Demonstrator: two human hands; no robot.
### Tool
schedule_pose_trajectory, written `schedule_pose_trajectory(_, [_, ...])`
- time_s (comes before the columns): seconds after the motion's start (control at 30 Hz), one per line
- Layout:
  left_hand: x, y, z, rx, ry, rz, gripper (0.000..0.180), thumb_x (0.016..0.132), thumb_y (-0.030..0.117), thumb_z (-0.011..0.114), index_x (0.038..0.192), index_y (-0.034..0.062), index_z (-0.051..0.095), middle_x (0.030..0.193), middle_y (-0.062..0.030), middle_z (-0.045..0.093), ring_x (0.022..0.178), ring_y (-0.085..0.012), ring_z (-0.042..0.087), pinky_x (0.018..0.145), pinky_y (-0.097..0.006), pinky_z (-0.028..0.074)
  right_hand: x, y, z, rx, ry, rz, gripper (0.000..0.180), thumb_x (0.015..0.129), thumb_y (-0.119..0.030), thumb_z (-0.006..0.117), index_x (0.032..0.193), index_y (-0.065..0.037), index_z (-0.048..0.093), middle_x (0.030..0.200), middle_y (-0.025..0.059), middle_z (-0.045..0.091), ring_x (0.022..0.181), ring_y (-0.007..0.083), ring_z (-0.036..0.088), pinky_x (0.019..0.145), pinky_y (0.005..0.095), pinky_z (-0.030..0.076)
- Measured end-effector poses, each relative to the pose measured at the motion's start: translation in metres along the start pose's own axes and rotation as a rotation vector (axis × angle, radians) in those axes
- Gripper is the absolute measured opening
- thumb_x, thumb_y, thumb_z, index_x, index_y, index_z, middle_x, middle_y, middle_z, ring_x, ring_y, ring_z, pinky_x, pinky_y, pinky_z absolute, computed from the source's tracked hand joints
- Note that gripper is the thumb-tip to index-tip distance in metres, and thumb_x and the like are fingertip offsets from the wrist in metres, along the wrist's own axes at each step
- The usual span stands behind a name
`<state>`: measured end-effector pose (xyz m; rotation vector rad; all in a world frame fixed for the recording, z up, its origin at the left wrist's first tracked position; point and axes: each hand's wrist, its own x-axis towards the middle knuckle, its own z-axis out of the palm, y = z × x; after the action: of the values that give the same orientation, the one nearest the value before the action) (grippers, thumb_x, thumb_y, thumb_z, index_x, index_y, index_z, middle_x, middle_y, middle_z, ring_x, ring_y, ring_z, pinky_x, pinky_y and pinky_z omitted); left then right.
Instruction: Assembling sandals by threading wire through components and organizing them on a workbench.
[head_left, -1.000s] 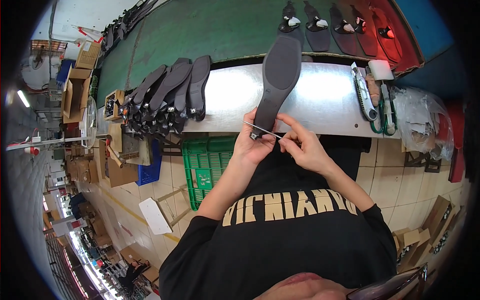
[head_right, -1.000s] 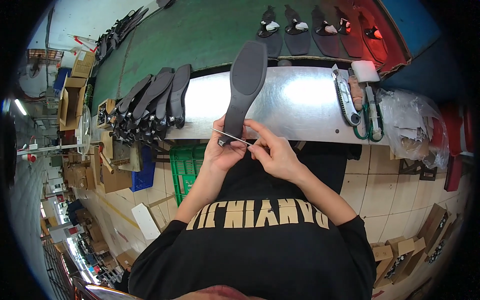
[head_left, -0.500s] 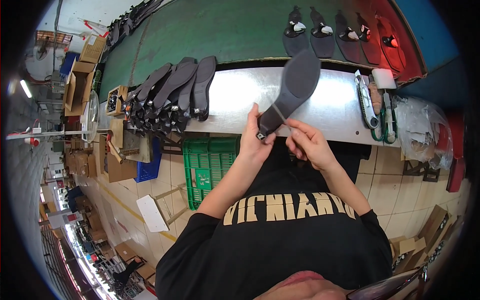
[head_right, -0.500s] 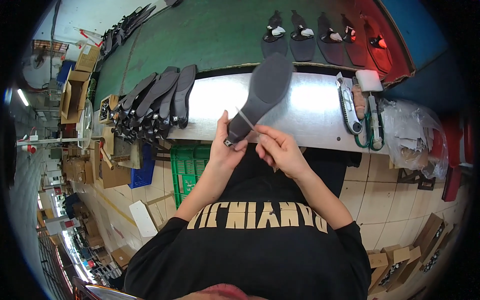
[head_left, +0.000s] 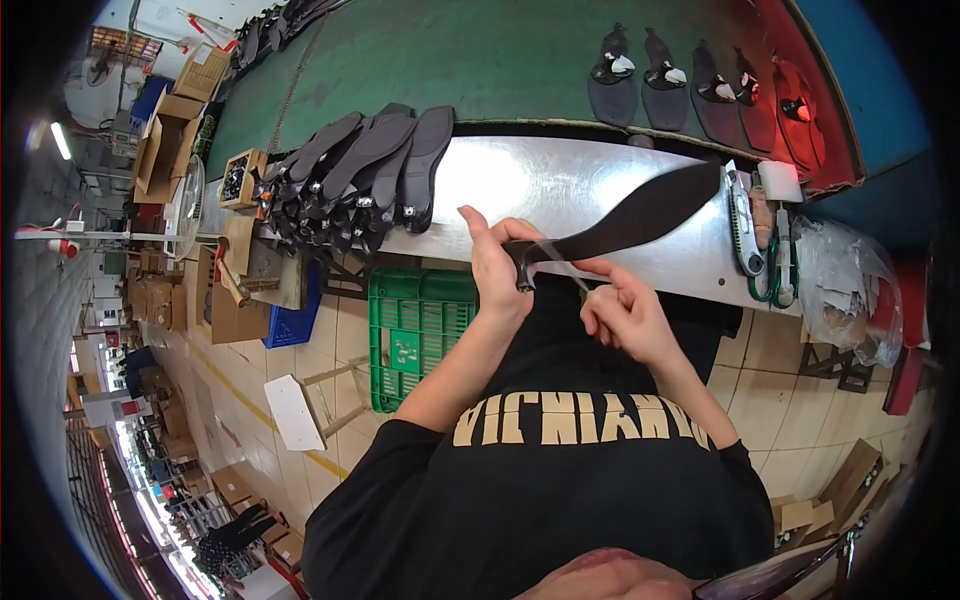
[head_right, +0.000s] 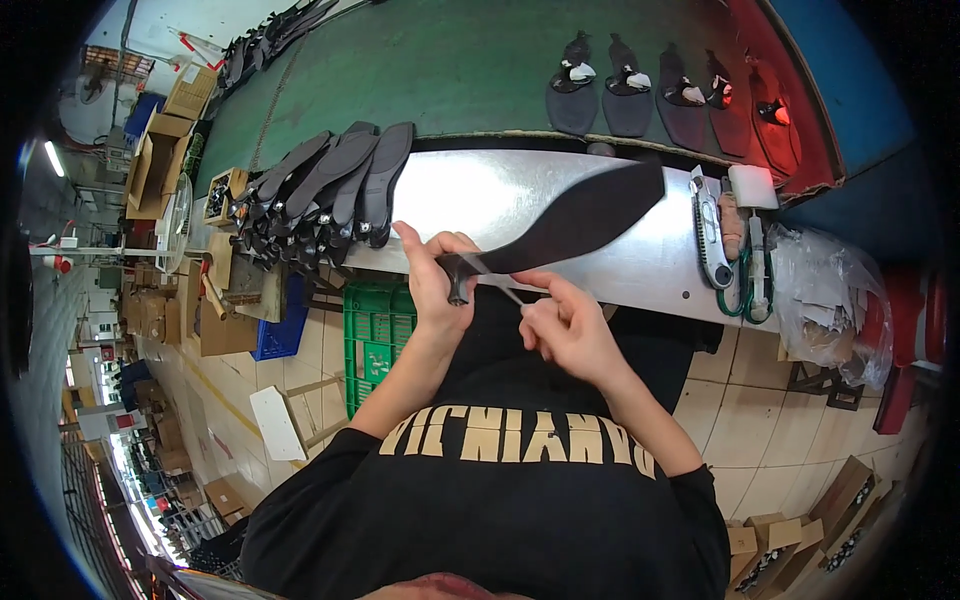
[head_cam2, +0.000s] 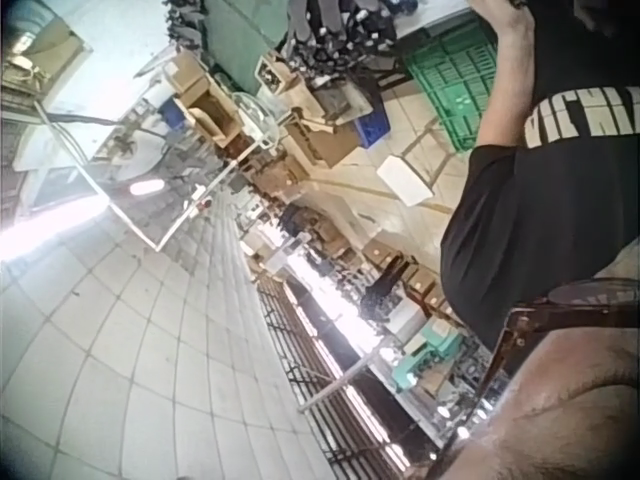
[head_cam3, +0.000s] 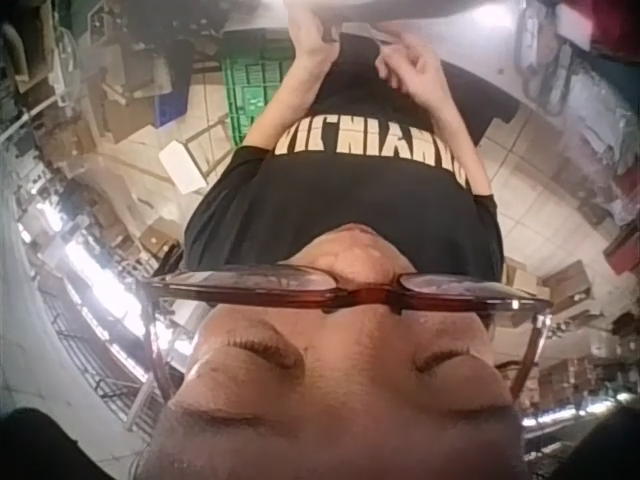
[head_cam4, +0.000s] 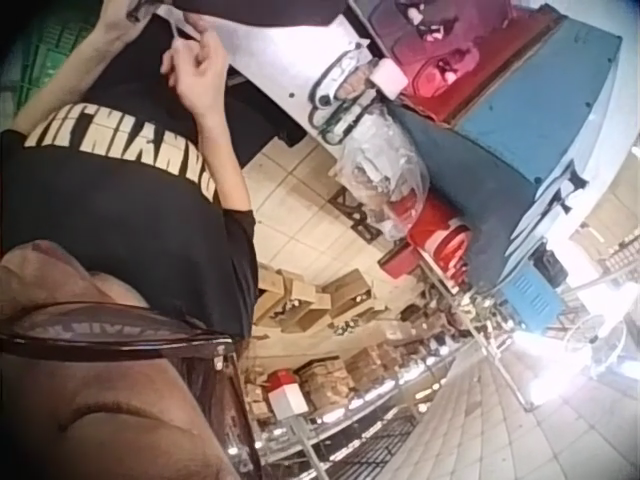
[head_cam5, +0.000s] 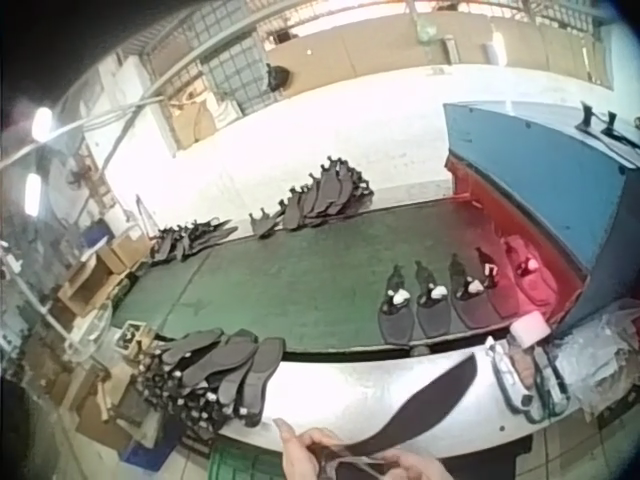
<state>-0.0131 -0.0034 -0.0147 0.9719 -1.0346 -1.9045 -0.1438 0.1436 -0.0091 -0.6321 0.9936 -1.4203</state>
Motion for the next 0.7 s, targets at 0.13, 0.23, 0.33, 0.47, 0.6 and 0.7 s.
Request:
schedule_pose_trajectory(0.13, [-0.014, 0.018, 0.016, 0.109, -0.047, 0.084, 0.097, 0.09, 0.08, 0.006, 0.063, 0.0015, 0.055, 0.063, -0.006, 0.056, 0.059, -0.0173, 0.053, 0.066, -0.025, 0.044, 0.004, 0.012, 0.012, -0.81, 0.226, -0.422, 0.016, 0.089, -0.001, 0.061, 0.104, 0.002, 0.064, 0.079, 0.012, 0.067, 0.065, 0.0201, 0.065, 0.06, 0.0312, 0.051])
schedule_pose_trajectory(0.23, [-0.01, 0.018, 0.009, -0.004, -0.056, 0.06, 0.096, 0.089, 0.082, 0.008, 0.063, 0.0029, 0.055, 0.062, -0.0057, 0.056, 0.06, -0.0161, 0.054, 0.061, -0.025, 0.044, 0.002, 0.013, 0.018, -0.875, 0.21, -0.516, 0.011, 0.087, 0.003, 0.06, 0.095, 0.001, 0.066, 0.084, 0.0136, 0.069, 0.071, 0.0284, 0.068, 0.064, 0.0336, 0.054])
schedule_pose_trajectory(0.33, [0.0, 0.016, -0.01, -0.186, -0.182, -0.05, 0.084, 0.09, 0.08, 0.027, 0.064, 0.0061, 0.057, 0.063, -0.0047, 0.057, 0.062, -0.0146, 0.055, 0.055, -0.024, 0.041, -0.002, 0.009, 0.019, -0.908, 0.001, -0.6, 0.015, 0.08, 0.002, 0.064, 0.094, -0.003, 0.066, 0.077, 0.0101, 0.064, 0.066, 0.0281, 0.064, 0.059, 0.0337, 0.051])
schedule_pose_trajectory(0.47, [0.003, 0.028, 0.006, -0.651, -0.135, -0.541, 0.06, 0.086, 0.067, 0.06, 0.067, 0.0098, 0.063, 0.074, -0.0042, 0.063, 0.069, -0.0172, 0.059, 0.054, -0.026, 0.041, -0.002, 0.007, 0.025, -0.904, 0.128, -0.625, 0.014, 0.082, 0.001, 0.065, 0.095, -0.003, 0.065, 0.076, 0.0116, 0.064, 0.066, 0.0288, 0.065, 0.058, 0.034, 0.051])
schedule_pose_trajectory(0.6, [0.003, -0.011, -0.007, -0.62, -0.375, -0.546, 0.064, 0.091, 0.068, 0.047, 0.058, 0.0139, 0.051, 0.075, -0.0057, 0.064, 0.08, -0.0268, 0.062, 0.077, -0.041, 0.048, 0.009, -0.004, 0.019, -0.911, 0.277, -0.556, 0.007, 0.087, -0.002, 0.064, 0.094, -0.002, 0.063, 0.081, 0.0147, 0.066, 0.07, 0.0323, 0.066, 0.061, 0.0372, 0.052])
schedule_pose_trajectory(0.7, [0.002, -0.026, -0.007, -1.032, -0.402, -0.545, 0.065, 0.092, 0.068, 0.046, 0.061, 0.0113, 0.054, 0.077, -0.0087, 0.065, 0.077, -0.0219, 0.055, 0.079, -0.039, 0.044, 0.011, 0.005, 0.023, -0.986, 0.275, -0.594, 0.005, 0.088, -0.004, 0.064, 0.092, -0.003, 0.061, 0.08, 0.0151, 0.065, 0.07, 0.0346, 0.064, 0.062, 0.0397, 0.051])
